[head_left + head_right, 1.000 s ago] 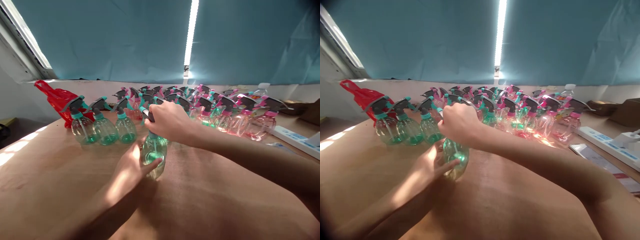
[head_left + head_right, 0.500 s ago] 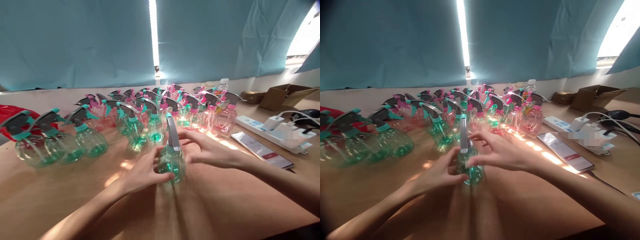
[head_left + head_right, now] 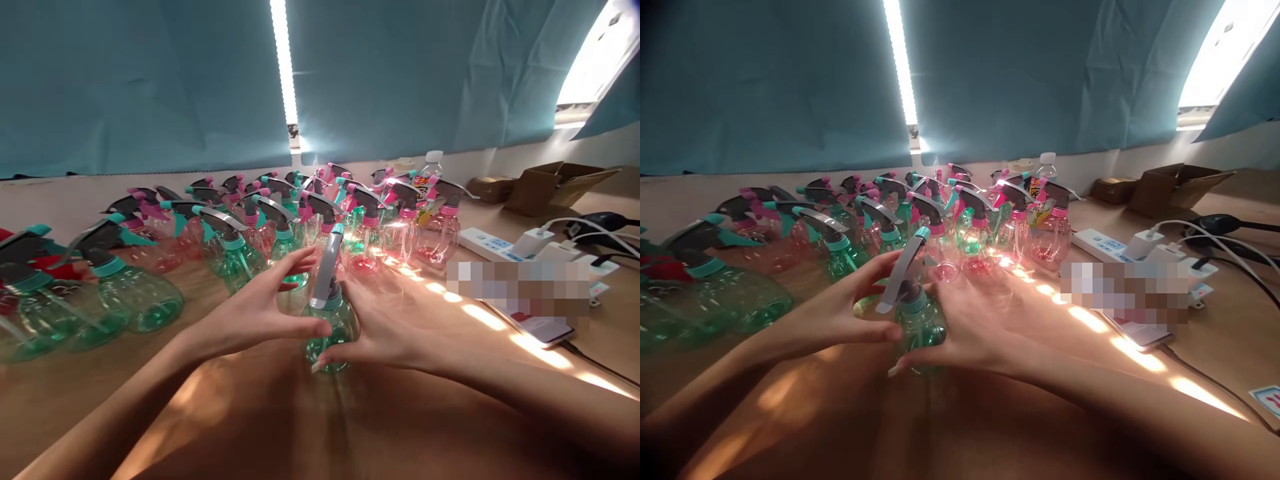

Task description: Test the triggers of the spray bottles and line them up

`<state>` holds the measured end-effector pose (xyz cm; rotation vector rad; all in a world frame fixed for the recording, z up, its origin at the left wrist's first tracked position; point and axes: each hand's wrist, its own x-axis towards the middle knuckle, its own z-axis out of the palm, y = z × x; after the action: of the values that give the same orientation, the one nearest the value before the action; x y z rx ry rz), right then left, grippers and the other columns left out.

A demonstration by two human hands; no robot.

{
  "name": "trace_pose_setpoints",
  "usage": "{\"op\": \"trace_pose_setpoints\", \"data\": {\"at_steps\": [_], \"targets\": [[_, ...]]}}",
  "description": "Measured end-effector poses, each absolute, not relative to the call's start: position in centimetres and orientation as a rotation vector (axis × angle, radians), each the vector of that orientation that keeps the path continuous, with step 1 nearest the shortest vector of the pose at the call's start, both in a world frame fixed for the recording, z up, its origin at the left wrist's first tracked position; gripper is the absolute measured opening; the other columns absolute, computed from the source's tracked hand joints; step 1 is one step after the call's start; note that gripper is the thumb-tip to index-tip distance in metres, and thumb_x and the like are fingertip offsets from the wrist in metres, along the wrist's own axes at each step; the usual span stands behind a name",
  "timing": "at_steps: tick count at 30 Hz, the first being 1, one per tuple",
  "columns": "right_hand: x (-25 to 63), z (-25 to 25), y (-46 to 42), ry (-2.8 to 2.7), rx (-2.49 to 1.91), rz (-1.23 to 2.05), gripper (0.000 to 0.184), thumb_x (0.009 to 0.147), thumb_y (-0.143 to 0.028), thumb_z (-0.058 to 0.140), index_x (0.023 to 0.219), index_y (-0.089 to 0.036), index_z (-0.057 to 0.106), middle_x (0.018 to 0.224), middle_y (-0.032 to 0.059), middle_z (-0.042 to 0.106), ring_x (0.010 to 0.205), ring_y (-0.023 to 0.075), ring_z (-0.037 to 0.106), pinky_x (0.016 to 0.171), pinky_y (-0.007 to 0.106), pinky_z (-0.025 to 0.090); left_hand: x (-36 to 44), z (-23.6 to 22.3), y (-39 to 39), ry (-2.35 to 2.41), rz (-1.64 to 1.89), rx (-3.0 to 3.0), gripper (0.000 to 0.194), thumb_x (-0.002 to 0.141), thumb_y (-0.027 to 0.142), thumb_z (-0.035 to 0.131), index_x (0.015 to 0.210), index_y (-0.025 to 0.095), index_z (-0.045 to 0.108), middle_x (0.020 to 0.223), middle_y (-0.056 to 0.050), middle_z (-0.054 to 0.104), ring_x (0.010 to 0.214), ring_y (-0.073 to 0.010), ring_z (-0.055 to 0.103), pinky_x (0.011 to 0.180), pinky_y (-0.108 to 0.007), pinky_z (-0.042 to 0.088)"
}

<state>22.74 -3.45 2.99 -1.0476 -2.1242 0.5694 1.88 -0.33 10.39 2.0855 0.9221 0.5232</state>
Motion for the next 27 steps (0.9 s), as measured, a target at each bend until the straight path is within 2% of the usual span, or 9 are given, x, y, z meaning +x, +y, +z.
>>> {"op": "trace_pose_setpoints", "data": {"at_steps": [2, 4, 7, 9, 11, 13, 16, 19, 27], "targets": [[22.0, 2.1, -2.8, -2.139, -1.013, 0.503, 0.086, 0.067, -0.067, 0.073, 0.136, -0.024, 0.044, 0.132, 0.0135, 0.054, 0.120, 0.0364, 0.052, 0.097, 0.054, 0.046, 3.4, 10.4, -0.6, 0.883, 0.649, 2.044, 0.081, 0.071, 0.037, 0.082, 0.142, 0.031, 0.043, 0.133, -0.007, 0.060, 0.114, -0.0301, 0.062, 0.090, -0.042, 0.055], [21.4, 1.4, -2.3, -2.157, -0.976, 0.398, 0.091, 0.067, -0.074, 0.068, 0.138, -0.023, 0.042, 0.138, 0.0152, 0.049, 0.126, 0.0381, 0.047, 0.102, 0.057, 0.042, 4.6, 10.0, -0.7, 0.849, 0.721, 2.018, 0.067, 0.075, 0.034, 0.078, 0.135, 0.026, 0.049, 0.126, -0.007, 0.063, 0.098, -0.0258, 0.067, 0.084, -0.039, 0.057], [21.2, 0.7, -1.5, -2.183, -0.948, 0.237, 0.103, 0.067, -0.078, 0.064, 0.144, -0.019, 0.031, 0.145, 0.0197, 0.040, 0.134, 0.0405, 0.038, 0.108, 0.060, 0.034, 5.4, 8.9, -0.4, 0.785, 0.843, 1.919, 0.042, 0.083, 0.027, 0.068, 0.124, 0.023, 0.056, 0.130, -0.007, 0.060, 0.101, -0.0250, 0.065, 0.086, -0.038, 0.056], [21.8, 0.3, -0.8, -2.251, -0.881, 0.209, 0.103, 0.068, -0.076, 0.065, 0.145, -0.017, 0.029, 0.145, 0.0203, 0.041, 0.134, 0.0394, 0.038, 0.110, 0.059, 0.032, 5.4, 8.4, -0.1, 0.777, 0.919, 1.899, 0.034, 0.084, 0.024, 0.064, 0.118, 0.022, 0.060, 0.126, -0.006, 0.062, 0.103, -0.0247, 0.064, 0.089, -0.038, 0.054], [22.9, -0.3, 0.0, -2.355, -0.785, 0.249, 0.093, 0.073, -0.073, 0.064, 0.141, -0.018, 0.035, 0.141, 0.0186, 0.047, 0.131, 0.0363, 0.043, 0.109, 0.057, 0.034, 5.0, 8.2, 0.2, 0.789, 0.956, 1.917, 0.032, 0.083, 0.022, 0.063, 0.115, 0.022, 0.061, 0.122, -0.005, 0.064, 0.099, -0.0228, 0.065, 0.089, -0.038, 0.054], [24.2, -0.9, 0.6, -2.408, -0.757, 0.305, 0.077, 0.080, -0.068, 0.060, 0.134, -0.015, 0.045, 0.132, 0.0186, 0.056, 0.122, 0.0313, 0.053, 0.103, 0.051, 0.042, 4.6, 8.1, 0.4, 0.804, 0.972, 1.950, 0.033, 0.083, 0.020, 0.062, 0.116, 0.022, 0.061, 0.119, -0.004, 0.065, 0.096, -0.0215, 0.065, 0.088, -0.036, 0.054], [25.7, -1.7, 1.0, -2.492, -0.799, 0.357, 0.061, 0.086, -0.058, 0.061, 0.128, -0.015, 0.054, 0.133, 0.0167, 0.058, 0.122, 0.0286, 0.055, 0.100, 0.046, 0.048, 4.1, 8.2, 0.6, 0.797, 1.031, 1.994, 0.034, 0.080, 0.016, 0.059, 0.114, 0.022, 0.063, 0.119, -0.004, 0.066, 0.105, -0.0227, 0.064, 0.092, -0.036, 0.052], [26.3, -1.9, 0.9, -2.514, -0.872, 0.356, 0.060, 0.086, -0.055, 0.062, 0.129, -0.014, 0.057, 0.137, 0.0162, 0.057, 0.126, 0.0281, 0.053, 0.104, 0.045, 0.046, 3.9, 8.0, 0.8, 0.769, 1.066, 1.997, 0.035, 0.077, 0.013, 0.057, 0.109, 0.022, 0.065, 0.120, -0.004, 0.066, 0.113, -0.0253, 0.062, 0.096, -0.038, 0.050], [26.3, -2.2, 0.8, -2.499, -0.925, 0.381, 0.063, 0.086, -0.057, 0.062, 0.132, -0.015, 0.058, 0.140, 0.0167, 0.056, 0.132, 0.0285, 0.050, 0.107, 0.047, 0.044, 4.2, 7.8, 0.9, 0.731, 1.058, 1.960, 0.038, 0.074, 0.012, 0.057, 0.109, 0.022, 0.066, 0.119, -0.005, 0.068, 0.115, -0.0290, 0.061, 0.095, -0.041, 0.052]]}}
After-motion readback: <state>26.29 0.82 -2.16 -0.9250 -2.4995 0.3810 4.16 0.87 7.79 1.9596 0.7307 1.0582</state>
